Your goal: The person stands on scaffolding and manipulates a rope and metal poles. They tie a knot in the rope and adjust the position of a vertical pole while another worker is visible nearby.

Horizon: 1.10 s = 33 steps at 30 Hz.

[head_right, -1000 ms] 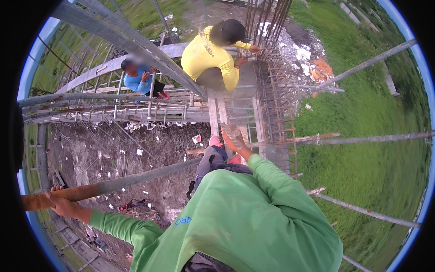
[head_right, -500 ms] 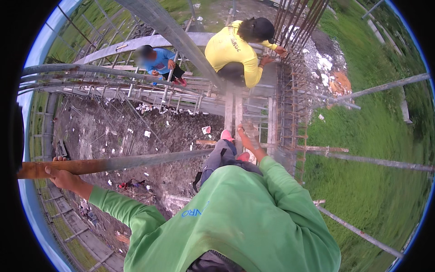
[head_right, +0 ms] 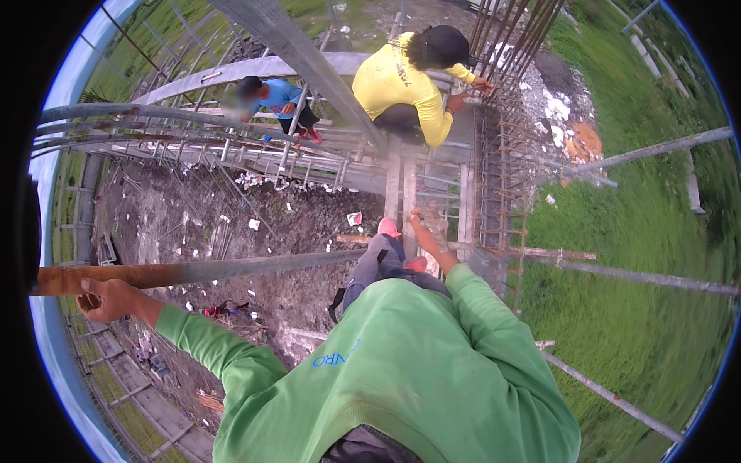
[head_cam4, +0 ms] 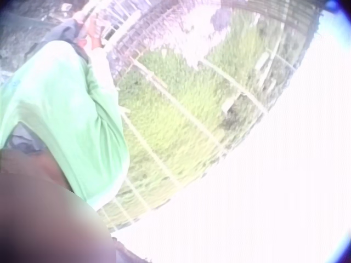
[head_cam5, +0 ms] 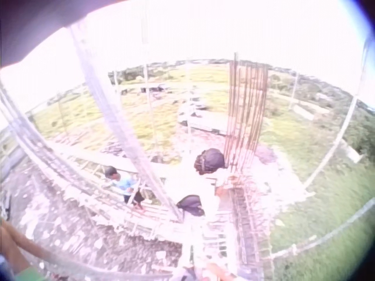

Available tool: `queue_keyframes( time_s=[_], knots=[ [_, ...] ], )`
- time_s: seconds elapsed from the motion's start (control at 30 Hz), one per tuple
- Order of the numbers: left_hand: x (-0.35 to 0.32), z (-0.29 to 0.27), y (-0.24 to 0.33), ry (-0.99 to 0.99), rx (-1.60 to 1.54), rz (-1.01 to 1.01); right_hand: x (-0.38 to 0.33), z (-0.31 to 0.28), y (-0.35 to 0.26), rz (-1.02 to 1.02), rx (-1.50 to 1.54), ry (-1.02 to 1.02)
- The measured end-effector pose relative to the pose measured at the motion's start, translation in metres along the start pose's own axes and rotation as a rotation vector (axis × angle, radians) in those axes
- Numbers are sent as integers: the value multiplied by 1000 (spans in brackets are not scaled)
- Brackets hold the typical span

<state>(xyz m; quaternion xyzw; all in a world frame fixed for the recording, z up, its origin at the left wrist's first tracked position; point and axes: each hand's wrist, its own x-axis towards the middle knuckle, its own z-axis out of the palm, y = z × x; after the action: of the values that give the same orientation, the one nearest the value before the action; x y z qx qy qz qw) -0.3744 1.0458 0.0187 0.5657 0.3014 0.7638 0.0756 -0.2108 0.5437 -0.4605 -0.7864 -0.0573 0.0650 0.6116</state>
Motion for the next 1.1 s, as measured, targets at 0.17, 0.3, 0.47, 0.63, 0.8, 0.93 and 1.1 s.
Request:
queue_keyframes(
  time_s=[0.17, 0.3, 0.47, 0.63, 0.8, 0.93, 1.1],
  knots=[
    [-1, -4, 6, 54, 78, 147, -4, -5, -10, 14, 12, -37],
    [-10, 0, 36, 35, -38, 154, -2, -10, -17, -18, -38, -48],
    [-53, 9, 115, -365, -502, 58, -1, -13, -24, -2, -45, -42],
    [-63, 20, 202, -797, -1197, 190, 0, -10, -22, 64, -19, -99],
    [-65, 35, 246, -912, -1645, -8, -4, -7, -10, -21, -73, -82],
    [-76, 43, 253, -957, -1636, -37, -11, -5, -3, 2, -35, -77],
    [-83, 47, 252, -973, -1634, -54, -12, -2, 1, -64, -63, 19]
  ],
)
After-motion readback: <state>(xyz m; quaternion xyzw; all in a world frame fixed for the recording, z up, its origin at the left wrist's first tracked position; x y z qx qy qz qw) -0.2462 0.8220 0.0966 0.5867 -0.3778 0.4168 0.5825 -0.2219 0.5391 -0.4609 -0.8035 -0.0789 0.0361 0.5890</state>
